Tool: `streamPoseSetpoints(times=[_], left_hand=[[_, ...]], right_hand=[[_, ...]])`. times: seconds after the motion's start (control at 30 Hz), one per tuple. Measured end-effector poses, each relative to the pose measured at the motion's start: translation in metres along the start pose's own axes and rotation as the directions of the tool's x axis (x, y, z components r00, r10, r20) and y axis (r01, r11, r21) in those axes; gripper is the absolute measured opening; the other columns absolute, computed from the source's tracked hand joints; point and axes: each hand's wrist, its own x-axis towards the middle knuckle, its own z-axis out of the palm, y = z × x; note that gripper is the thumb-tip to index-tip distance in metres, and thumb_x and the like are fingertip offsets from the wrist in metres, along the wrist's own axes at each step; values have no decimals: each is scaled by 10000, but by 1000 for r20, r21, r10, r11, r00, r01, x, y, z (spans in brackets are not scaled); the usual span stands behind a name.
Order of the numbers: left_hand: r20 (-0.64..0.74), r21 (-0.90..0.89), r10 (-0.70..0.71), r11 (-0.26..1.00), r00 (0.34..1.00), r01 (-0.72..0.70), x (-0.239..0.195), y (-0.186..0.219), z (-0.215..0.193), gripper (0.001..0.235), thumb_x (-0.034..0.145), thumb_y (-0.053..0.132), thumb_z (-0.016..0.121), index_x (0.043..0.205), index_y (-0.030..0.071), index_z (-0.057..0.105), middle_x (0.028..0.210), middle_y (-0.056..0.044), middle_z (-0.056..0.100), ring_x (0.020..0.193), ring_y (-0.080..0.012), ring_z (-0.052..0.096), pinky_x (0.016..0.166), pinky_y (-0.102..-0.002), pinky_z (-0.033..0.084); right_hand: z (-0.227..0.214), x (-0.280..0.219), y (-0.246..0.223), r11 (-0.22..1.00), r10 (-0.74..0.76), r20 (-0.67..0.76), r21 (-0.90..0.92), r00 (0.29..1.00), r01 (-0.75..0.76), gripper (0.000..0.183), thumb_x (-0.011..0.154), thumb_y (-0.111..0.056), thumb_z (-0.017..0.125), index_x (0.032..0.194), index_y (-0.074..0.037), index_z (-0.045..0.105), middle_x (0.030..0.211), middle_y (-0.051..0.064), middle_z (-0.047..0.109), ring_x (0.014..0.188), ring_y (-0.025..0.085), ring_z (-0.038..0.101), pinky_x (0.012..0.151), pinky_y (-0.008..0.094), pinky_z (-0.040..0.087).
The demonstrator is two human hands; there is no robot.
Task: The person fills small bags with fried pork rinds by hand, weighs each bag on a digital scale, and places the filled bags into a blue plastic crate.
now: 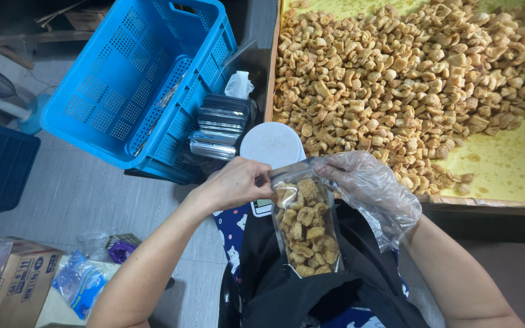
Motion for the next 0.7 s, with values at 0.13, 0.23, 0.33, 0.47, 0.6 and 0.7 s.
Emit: streamPoseSetpoints(times=[0.13, 0.23, 0.33, 0.47, 0.6, 0.7], left_hand=[[-124, 144, -63, 986, 990, 81, -11, -18, 22, 334, 916, 431, 656, 902, 121, 778, 764, -127, 733, 709, -328, 716, 609, -448, 546], [-93, 242, -100, 963, 991, 120, -9, -33, 30, 353, 975, 492, 622, 1014, 194, 807, 805, -146, 749, 753, -326, 720, 668, -440, 564], [75, -229, -108, 966, 991, 122, -3, -47, 22, 419, 950, 445, 627, 1274, 179, 624, 1022, -105, 717, 851, -232, 744, 674, -374, 634], [367, -670, 28, 701, 930, 244, 12, -46, 12, 476, 969, 328, 616, 1399, 133, 555, 1201, -43, 701, 1018, -118, 695, 674, -341, 669], [332, -585, -54, 771, 942, 250, 29, -43, -25, 394, 1018, 282, 560, 1361, 109, 649, 1035, -53, 698, 897, -124, 687, 622, -311, 653], [134, -476, -128, 862, 983, 177, 28, -46, -82, 366, 1004, 266, 537, 1323, 141, 664, 1042, -11, 742, 920, -98, 734, 625, -295, 655]], right_hand=[[1, 4, 5, 984, 105, 40, 138, 994, -110, 311, 926, -273, 671, 1139, -81, 791, 906, 69, 811, 786, 115, 697, 699, 277, 561], [2, 11, 11, 985, 77, 97, 145, 992, -91, 314, 957, -283, 647, 1128, -63, 794, 873, 92, 785, 761, 120, 656, 680, 301, 546], [4, 19, 14, 990, 128, 85, -72, 988, -122, 320, 952, -311, 631, 1179, -138, 775, 831, 71, 777, 717, 136, 659, 674, 304, 540], [6, 30, 1, 969, -43, 106, -238, 993, 68, 334, 954, -334, 634, 1198, -136, 747, 882, 53, 754, 740, 132, 683, 678, 312, 550], [-2, 52, -37, 975, -19, 122, -220, 992, 46, 330, 969, -333, 627, 1227, -156, 732, 938, 62, 771, 812, 150, 709, 739, 315, 566], [-12, 84, -78, 949, -227, 138, -192, 964, 251, 317, 974, -266, 616, 1256, -138, 682, 980, 55, 768, 884, 129, 711, 789, 299, 559]])
